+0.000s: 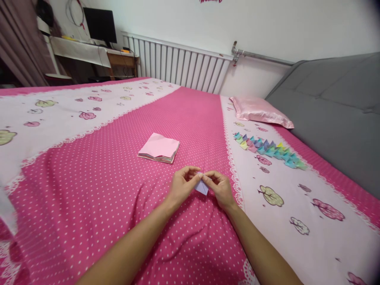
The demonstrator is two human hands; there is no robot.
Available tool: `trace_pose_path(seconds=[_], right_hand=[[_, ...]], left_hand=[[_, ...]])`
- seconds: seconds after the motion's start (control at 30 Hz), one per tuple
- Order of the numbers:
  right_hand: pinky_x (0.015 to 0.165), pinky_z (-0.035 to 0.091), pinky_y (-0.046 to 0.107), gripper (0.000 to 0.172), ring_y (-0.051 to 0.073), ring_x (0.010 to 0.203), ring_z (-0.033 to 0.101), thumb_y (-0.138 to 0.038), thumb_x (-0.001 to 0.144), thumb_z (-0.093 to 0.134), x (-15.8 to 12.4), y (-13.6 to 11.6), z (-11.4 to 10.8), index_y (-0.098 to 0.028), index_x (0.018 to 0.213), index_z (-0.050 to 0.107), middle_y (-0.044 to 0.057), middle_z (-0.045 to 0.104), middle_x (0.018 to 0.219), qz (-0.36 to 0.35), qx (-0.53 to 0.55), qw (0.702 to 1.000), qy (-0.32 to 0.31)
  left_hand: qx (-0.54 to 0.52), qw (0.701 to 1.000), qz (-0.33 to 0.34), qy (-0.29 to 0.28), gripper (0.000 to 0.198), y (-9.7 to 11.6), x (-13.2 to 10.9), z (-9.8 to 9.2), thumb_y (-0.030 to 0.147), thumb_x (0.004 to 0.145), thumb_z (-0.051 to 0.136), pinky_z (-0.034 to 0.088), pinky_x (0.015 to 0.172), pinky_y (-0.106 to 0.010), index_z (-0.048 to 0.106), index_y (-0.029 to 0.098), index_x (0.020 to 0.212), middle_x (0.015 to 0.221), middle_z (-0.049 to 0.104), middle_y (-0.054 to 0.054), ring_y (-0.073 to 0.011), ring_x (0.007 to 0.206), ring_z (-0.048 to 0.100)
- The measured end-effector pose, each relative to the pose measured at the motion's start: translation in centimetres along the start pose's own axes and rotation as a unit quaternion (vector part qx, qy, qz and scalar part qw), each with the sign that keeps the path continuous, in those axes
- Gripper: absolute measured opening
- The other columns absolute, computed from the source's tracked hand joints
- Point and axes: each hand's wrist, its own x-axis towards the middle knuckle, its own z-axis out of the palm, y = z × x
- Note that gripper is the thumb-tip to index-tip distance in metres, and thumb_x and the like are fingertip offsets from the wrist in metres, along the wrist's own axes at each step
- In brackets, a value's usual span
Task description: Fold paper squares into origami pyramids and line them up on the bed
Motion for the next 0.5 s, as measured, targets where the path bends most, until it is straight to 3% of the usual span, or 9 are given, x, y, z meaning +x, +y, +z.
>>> trace_pose_path(seconds=[0.33, 0.5], right_hand=[[0.05, 0.044, 0.023, 0.021, 0.01, 0.052, 0.053, -0.036, 0.071, 0.066, -0.08, -0.06, -0.07, -0.017, 0.065, 0.06, -0.002, 0.06, 0.058, 0.015, -0.016, 0.998, -0.066], [0.048, 0.044, 0.022, 0.022, 0.01, 0.051, 0.054, -0.038, 0.071, 0.066, 0.15, 0.26, 0.04, -0.017, 0.07, 0.06, -0.002, 0.06, 0.059, 0.024, -0.006, 0.999, -0.023]], left_hand=[[0.008, 0.999, -0.043, 0.009, 0.032, -0.08, -0.16, -0.16, 0.04, 0.068, 0.067, 0.03, 0.043, -0.02, 0.059, 0.012, 0.053, 0.048, 0.05, 0.001, -0.0071, 0.044, 0.041], [-0.03, 0.998, -0.059, -0.012, 0.036, 0.44, 0.02, 0.08, 0.046, 0.067, 0.066, 0.031, 0.045, -0.019, 0.062, 0.011, 0.058, 0.051, 0.052, 0.001, -0.0066, 0.046, 0.043]])
